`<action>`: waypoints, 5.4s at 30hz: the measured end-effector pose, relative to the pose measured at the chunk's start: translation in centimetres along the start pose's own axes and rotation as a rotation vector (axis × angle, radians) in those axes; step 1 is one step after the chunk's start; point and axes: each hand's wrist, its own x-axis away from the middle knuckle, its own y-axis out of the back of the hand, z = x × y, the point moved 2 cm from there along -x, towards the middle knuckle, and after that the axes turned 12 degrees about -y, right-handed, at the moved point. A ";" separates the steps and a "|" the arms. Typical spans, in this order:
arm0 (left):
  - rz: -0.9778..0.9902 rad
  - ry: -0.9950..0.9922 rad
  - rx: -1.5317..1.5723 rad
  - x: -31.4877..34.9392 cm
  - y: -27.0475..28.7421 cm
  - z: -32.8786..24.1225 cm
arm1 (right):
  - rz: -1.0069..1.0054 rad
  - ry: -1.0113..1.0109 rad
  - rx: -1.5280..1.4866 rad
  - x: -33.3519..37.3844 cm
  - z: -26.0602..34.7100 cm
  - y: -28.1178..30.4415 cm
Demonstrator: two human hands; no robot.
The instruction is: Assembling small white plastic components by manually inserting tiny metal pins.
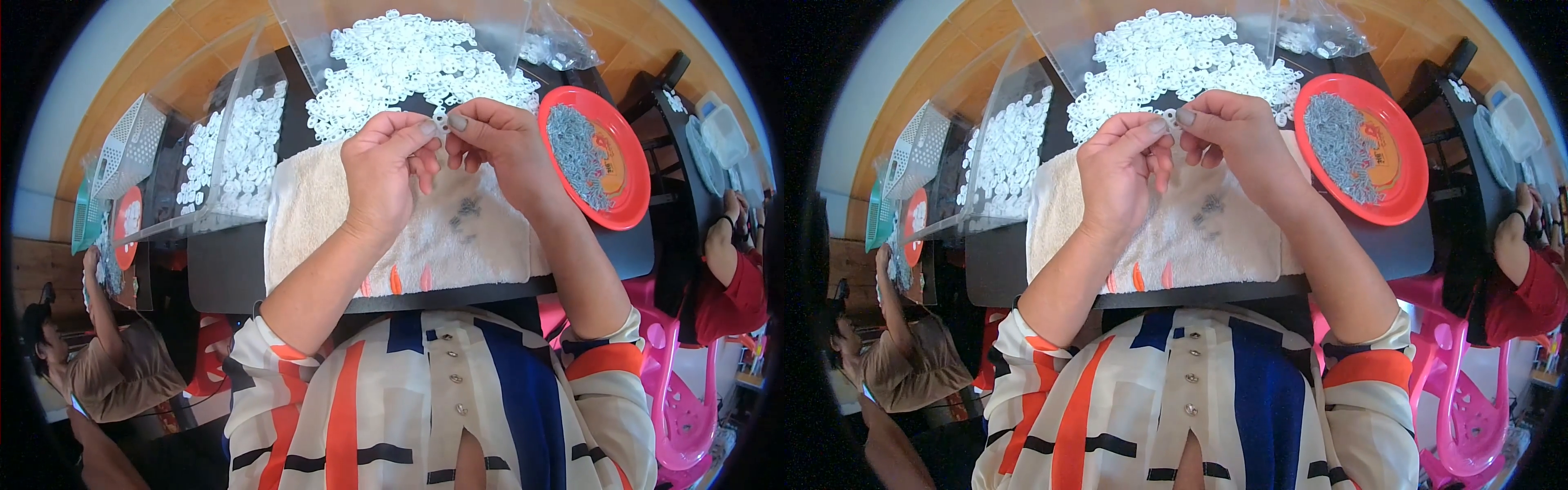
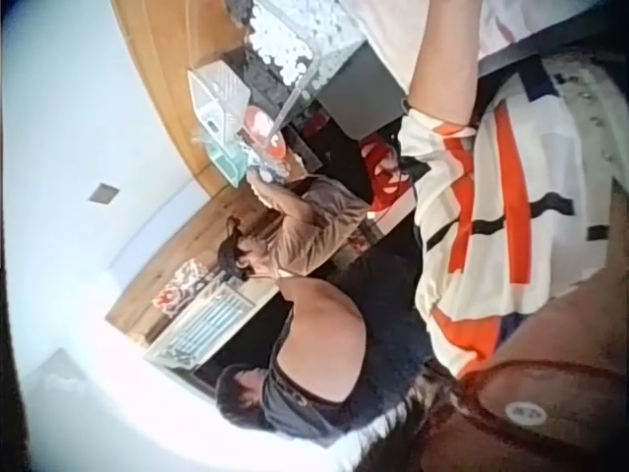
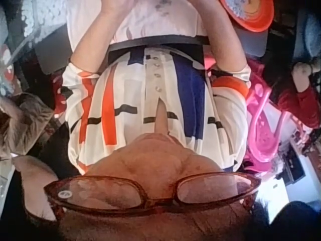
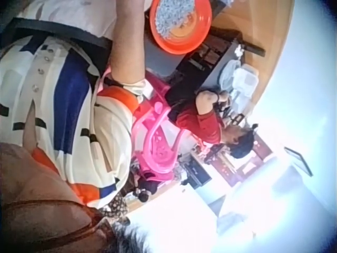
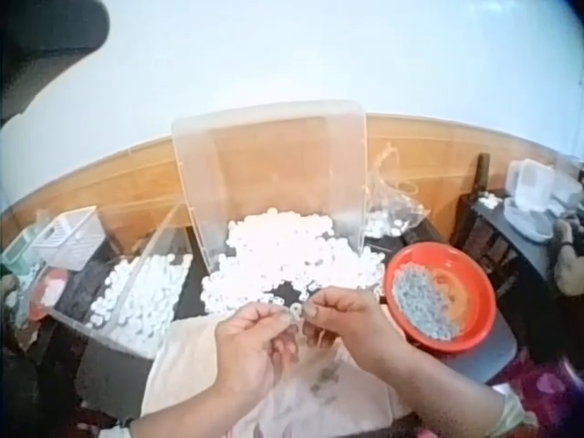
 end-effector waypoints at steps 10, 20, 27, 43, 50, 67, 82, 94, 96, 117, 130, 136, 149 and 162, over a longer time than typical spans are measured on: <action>-0.037 -0.018 0.063 0.1 -0.1 -0.1 | -0.025 0.038 0.037 0.2 0.1 -0.4; -0.042 -0.076 0.017 0.3 -0.2 -0.3 | -0.091 0.108 0.051 0.7 0.0 -0.5; -0.046 -0.074 -0.003 0.4 -0.2 -0.5 | -0.087 0.118 0.055 0.7 0.0 -0.6; -0.056 -0.052 0.053 0.7 -0.7 -0.2 | -0.064 0.052 0.107 0.3 0.0 -0.7; -0.032 -0.064 0.050 0.7 -0.9 -0.2 | -0.022 0.025 -0.018 -0.1 -0.3 -0.3; -0.053 -0.061 0.081 0.9 -0.9 -0.3 | -0.045 0.061 -0.026 0.5 -0.2 -0.6; -0.063 -0.060 -0.059 0.8 -0.8 -0.8 | -0.137 0.180 0.041 0.9 -0.3 -1.0; -0.005 -0.080 0.000 0.9 -0.9 -0.3 | -0.075 0.156 0.030 0.7 -0.1 -0.5; 0.005 -0.087 -0.015 0.9 -1.1 -0.4 | -0.024 0.148 0.101 0.7 0.0 0.0; 0.202 -0.266 -0.163 1.0 -1.1 -0.8 | 0.074 0.069 0.116 1.1 0.8 0.5; 0.250 -0.349 -0.288 0.7 -0.8 -0.3 | 0.114 0.059 0.159 1.6 1.7 1.0; 0.312 -0.493 -0.361 1.0 -1.3 -0.7 | 0.118 0.083 0.157 1.6 1.6 1.0; 0.380 -0.588 -0.406 1.2 -1.2 -1.0 | 0.148 0.066 0.101 2.2 1.5 0.5; 0.457 -0.713 -0.376 1.2 -1.1 -1.3 | 0.251 0.034 -0.071 2.5 1.3 0.0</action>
